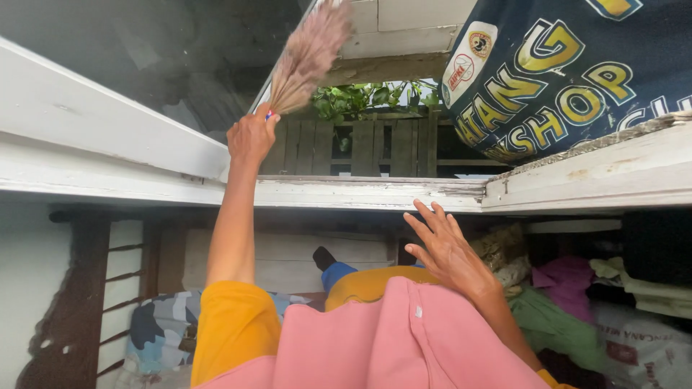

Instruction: The person uses a feather duster to wipe the white windowsill and frame of an open window. The camera is head-mounted and shows the hands and duster in continuous motion along the sill.

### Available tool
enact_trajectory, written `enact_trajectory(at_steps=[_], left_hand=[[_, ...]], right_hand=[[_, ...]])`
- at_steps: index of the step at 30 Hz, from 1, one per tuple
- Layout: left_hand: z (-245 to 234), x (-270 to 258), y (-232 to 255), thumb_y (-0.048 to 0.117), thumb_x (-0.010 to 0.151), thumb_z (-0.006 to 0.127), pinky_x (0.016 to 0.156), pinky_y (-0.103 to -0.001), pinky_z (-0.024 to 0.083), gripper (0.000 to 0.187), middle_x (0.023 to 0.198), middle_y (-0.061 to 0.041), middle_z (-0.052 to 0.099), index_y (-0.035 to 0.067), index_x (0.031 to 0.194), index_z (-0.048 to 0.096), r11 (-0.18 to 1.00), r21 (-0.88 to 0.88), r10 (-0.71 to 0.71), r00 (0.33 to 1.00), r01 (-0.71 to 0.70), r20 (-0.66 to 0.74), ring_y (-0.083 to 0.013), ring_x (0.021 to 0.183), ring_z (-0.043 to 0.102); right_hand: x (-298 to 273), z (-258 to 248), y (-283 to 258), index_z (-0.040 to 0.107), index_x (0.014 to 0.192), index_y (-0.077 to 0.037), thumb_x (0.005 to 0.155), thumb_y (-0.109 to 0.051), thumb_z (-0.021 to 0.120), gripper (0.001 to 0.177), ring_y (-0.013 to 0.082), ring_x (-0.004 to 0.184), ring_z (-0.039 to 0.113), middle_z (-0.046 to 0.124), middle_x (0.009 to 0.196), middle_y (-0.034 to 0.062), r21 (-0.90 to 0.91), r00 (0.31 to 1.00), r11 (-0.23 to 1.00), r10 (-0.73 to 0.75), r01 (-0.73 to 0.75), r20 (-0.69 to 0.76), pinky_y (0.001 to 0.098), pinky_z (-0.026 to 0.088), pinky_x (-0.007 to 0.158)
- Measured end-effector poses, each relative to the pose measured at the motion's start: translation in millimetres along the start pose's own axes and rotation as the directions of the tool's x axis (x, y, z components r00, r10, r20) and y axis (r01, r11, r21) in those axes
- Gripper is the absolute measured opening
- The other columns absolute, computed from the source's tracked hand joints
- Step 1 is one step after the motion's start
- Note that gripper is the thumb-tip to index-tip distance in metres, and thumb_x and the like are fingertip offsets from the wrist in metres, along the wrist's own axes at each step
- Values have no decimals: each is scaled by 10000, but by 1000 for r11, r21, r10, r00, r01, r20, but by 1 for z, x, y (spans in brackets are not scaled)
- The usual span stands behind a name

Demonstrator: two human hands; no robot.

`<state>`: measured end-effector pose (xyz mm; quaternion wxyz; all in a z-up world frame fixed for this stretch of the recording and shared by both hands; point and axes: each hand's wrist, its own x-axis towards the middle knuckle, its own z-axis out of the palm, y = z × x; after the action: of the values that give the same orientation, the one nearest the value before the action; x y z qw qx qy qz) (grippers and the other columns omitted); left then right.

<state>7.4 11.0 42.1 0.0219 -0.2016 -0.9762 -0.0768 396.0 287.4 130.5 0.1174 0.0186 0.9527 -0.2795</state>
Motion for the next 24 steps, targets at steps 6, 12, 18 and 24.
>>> enact_trajectory(at_steps=[6,12,18,24], left_hand=[[47,5,-73,449,1006,537,843,-570,557,311,941,-165,766,199,1121,682,952,257,-209,967,167,145,-410,951,749],[20,-53,-94,318,953,604,849,-652,527,366,1057,-249,768,83,1176,775,904,346,-390,817,251,426,-472,1027,724],[-148,-157,-53,354,1055,681,790,-629,550,336,1044,-253,742,171,1336,670,984,-119,-161,947,133,-276,-495,927,702],[-170,-218,-102,189,1172,515,521,-479,378,292,700,-210,515,-40,1012,428,986,-111,-161,505,127,-848,-454,580,567]], right_hand=[[6,-6,-5,390,1557,-218,1025,-416,511,581,451,1500,214,272,1648,92,4,999,999,-34,34,28,650,228,1161],[11,-12,-3,416,1540,-189,1029,-421,505,569,460,1500,222,300,1635,118,-2,995,999,-43,43,92,650,215,1173],[27,-12,-5,420,1535,-196,1024,-419,523,567,461,1493,231,293,1643,103,-22,981,990,-131,136,140,650,220,1172],[40,0,-1,303,1574,-208,1035,-400,445,589,394,1544,144,190,1683,71,-22,925,933,-352,358,141,560,169,1210]])
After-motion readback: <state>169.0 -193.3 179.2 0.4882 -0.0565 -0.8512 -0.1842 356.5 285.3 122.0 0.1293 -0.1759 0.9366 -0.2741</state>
